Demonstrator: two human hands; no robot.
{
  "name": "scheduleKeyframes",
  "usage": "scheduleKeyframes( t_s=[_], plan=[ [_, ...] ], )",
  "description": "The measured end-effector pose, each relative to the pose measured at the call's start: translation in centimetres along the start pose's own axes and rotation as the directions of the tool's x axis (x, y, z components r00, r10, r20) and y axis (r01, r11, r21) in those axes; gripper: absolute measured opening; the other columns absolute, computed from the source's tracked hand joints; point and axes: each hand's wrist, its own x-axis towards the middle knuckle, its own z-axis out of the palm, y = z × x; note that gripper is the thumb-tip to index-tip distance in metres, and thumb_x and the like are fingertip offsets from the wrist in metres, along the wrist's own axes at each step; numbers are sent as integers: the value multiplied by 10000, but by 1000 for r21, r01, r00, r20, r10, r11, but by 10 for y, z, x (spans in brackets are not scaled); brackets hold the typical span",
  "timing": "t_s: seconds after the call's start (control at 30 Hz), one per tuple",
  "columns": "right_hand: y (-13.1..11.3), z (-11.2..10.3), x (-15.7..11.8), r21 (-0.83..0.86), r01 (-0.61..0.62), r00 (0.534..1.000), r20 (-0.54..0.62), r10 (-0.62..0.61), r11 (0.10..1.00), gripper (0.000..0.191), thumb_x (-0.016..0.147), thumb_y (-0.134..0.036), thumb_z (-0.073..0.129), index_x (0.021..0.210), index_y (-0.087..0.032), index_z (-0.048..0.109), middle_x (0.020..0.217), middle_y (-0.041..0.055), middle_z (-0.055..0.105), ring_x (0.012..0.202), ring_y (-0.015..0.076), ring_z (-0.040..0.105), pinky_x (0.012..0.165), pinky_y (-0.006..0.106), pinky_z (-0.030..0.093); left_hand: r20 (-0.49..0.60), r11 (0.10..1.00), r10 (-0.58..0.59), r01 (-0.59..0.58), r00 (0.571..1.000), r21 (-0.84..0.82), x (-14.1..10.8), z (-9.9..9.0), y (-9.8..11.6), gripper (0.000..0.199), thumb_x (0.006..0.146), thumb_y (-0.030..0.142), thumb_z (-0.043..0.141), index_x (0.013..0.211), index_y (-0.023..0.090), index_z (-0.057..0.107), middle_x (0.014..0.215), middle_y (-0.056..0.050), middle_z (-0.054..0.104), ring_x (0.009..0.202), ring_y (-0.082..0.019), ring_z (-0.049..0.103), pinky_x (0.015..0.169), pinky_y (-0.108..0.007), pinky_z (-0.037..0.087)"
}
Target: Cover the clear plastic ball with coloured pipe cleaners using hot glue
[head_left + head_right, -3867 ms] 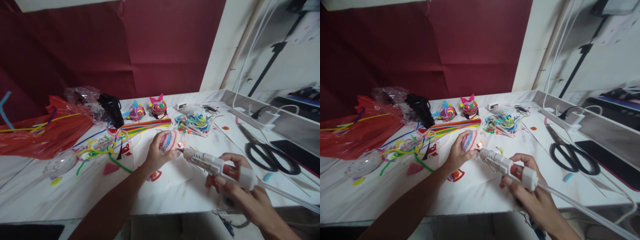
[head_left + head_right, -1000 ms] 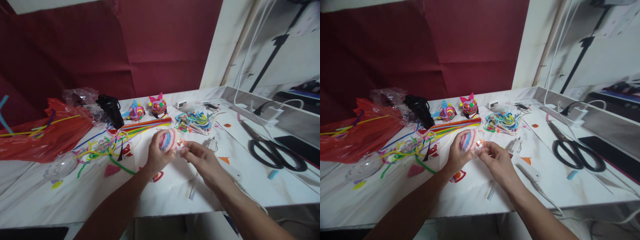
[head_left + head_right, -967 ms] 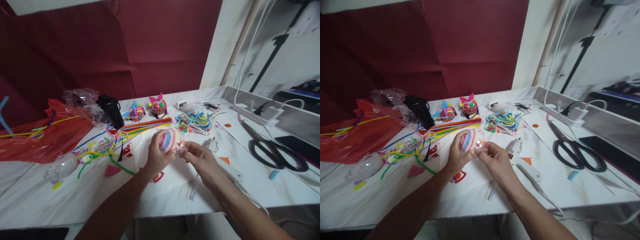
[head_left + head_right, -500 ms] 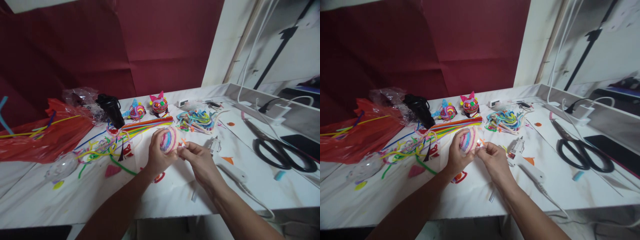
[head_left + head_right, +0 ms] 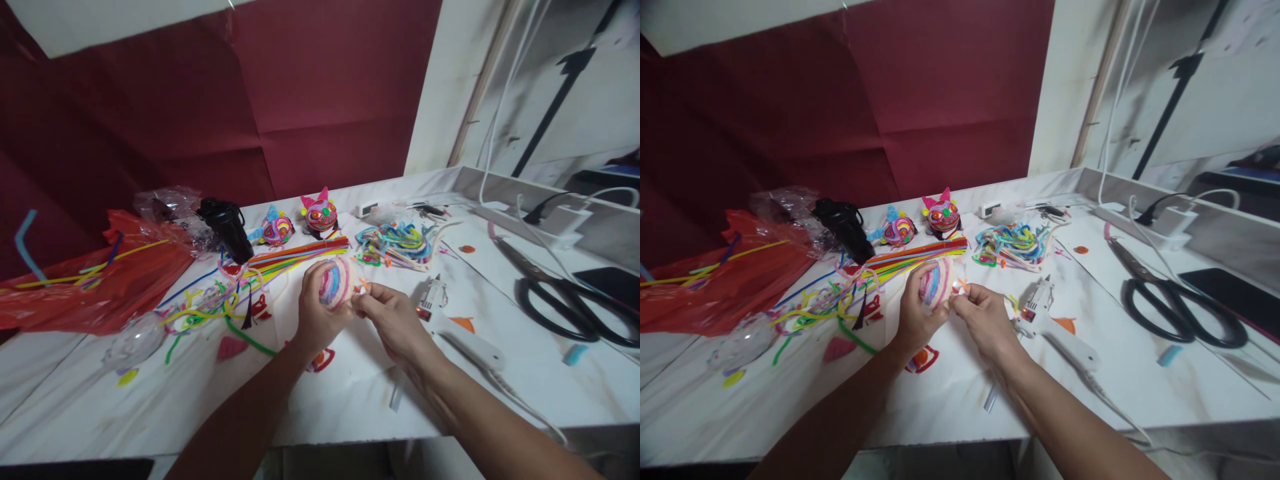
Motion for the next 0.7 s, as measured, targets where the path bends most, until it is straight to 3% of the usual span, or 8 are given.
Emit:
scheduleKeyframes(
  t_s=[0.37,0.53,0.7],
  plan=[
    [-18,2,30,103,-7,997,77,-1,995,172,542,-216,649,443,-200,510,440,-77,425,483,79,307,499,265,241,143,912,-228,262,963,-315,5,-1,-7,651,820,417,625,1393,206,398,1478,-130,441,1372,-272,426,1113,-397,390],
    [-21,-3,45,274,-39,998,66,22,961,175,516,-217,687,465,-206,520,468,-64,486,495,88,396,514,246,343,79,869,-319,324,945,-375,9,-4,-13,586,869,513,526,1363,216,419,1464,-134,466,1382,-281,418,1086,-419,422],
    [-19,-12,56,502,-67,998,49,49,862,112,540,-204,685,618,-220,606,582,-45,611,518,115,517,513,255,444,5,847,-433,409,901,-339,11,-9,-31,553,809,609,556,1258,297,472,1428,-85,495,1347,-308,451,1066,-438,450]
  ],
)
